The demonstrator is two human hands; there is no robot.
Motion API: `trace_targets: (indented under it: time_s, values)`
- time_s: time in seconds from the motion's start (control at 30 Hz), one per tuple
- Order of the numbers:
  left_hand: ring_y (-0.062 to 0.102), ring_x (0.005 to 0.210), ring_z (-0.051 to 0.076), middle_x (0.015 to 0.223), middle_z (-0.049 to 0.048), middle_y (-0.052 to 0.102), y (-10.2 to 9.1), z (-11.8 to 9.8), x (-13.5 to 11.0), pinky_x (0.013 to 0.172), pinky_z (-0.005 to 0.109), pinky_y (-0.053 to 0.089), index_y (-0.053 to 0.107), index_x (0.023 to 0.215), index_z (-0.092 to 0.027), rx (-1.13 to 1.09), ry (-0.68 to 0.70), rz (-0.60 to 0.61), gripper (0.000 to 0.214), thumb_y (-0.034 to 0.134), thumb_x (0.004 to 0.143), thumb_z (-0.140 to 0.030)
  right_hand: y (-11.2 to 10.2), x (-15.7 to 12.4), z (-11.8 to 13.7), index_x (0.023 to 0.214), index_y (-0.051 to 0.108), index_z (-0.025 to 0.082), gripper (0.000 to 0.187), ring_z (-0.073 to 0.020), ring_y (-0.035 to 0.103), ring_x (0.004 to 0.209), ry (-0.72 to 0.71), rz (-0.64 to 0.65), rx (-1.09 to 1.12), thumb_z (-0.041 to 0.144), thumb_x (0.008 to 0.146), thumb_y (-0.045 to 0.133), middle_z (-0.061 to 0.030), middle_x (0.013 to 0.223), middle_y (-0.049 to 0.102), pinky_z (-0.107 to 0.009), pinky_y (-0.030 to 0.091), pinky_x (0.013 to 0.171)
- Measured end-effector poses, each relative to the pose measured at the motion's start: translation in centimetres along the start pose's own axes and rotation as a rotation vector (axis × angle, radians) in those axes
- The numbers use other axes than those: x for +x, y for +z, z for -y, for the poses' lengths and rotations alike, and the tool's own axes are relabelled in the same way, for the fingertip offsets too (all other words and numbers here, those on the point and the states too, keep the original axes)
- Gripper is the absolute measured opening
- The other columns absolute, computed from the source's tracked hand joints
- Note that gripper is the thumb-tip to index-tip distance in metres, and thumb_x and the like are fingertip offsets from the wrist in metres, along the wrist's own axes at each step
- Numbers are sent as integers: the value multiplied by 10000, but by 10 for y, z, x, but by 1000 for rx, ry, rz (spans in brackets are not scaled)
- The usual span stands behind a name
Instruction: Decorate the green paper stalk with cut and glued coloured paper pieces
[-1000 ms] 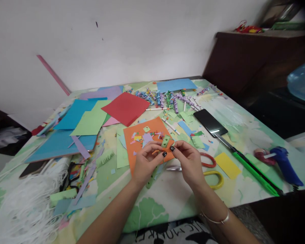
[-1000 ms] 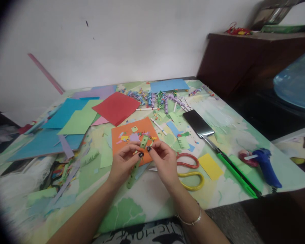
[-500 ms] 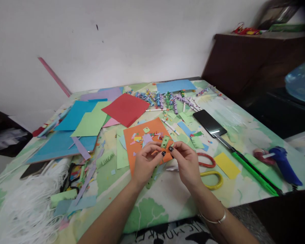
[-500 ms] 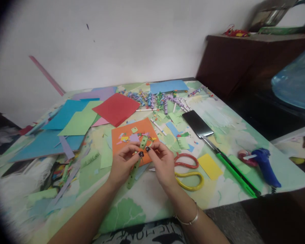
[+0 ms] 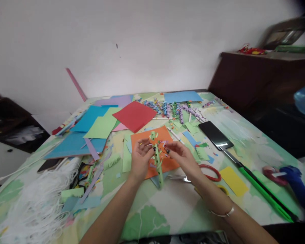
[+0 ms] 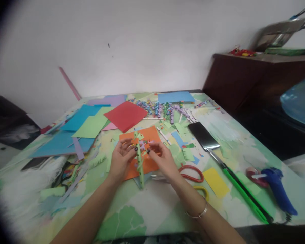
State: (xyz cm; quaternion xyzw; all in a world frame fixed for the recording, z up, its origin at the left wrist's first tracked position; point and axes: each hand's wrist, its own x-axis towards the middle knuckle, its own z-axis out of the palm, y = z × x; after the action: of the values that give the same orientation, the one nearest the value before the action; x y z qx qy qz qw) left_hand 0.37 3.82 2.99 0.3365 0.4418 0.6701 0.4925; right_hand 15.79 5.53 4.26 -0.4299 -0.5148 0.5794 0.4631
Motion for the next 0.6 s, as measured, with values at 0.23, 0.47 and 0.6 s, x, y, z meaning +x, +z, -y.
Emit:
trace_targets:
  time_s: [0.23,0.47,0.6]
  values:
    - [614,892,143,992,46,599,-2,0,4,807,280,471,524,983,-179,76,75,-71,396,737,649,-184,15,-3,-40,1065,500,232,513,-157,650,755,74,368,88,174,611,731,10,799,656,-318,509,718]
    - [601,865,154,876,30,610,1,-3,1,752,259,485,572,759,-149,123,23,12,222,747,633,-204,11,-10,-43,1031,509,218,395,-130,636,744,50,338,88,149,669,652,5,834,665,-270,481,699]
    - [586,853,155,802,15,587,-2,-3,1,709,236,484,582,727,-151,173,35,21,204,749,638,-225,11,-12,-45,1029,512,211,429,-115,613,713,82,330,68,118,637,658,8,829,655,-250,463,678]
